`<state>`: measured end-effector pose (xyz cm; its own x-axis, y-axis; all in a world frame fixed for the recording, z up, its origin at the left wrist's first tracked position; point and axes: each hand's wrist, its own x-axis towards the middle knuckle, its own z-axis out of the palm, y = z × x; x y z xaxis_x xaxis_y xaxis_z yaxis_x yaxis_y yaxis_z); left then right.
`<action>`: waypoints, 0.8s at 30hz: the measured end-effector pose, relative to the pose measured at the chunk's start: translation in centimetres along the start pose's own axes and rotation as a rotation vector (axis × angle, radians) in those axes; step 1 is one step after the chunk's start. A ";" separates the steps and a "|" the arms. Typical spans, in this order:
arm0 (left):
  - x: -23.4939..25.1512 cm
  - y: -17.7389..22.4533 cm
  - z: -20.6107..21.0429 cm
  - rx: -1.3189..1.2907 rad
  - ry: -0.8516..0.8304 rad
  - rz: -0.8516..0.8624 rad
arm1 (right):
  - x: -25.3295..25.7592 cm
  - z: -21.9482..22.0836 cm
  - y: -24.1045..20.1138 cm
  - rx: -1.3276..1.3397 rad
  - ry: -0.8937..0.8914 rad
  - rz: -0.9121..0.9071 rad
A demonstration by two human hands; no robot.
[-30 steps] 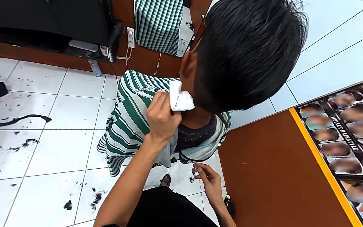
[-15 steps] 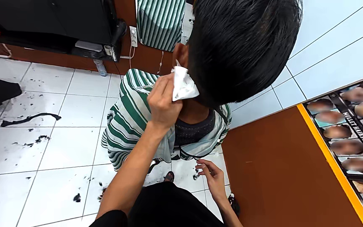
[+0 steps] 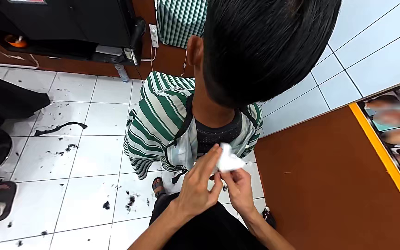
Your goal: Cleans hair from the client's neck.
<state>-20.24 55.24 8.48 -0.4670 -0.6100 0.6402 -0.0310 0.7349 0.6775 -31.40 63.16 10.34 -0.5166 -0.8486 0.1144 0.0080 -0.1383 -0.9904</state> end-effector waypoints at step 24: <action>9.6 -4.6 -2.4 0.417 0.450 0.249 | -1.9 -5.7 5.3 -0.293 -0.014 0.072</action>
<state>-22.46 45.30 12.41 -0.0924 -0.4047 0.9098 -0.3513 0.8682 0.3505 -35.25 66.90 4.39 -0.5114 -0.8583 0.0424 -0.2047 0.0738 -0.9760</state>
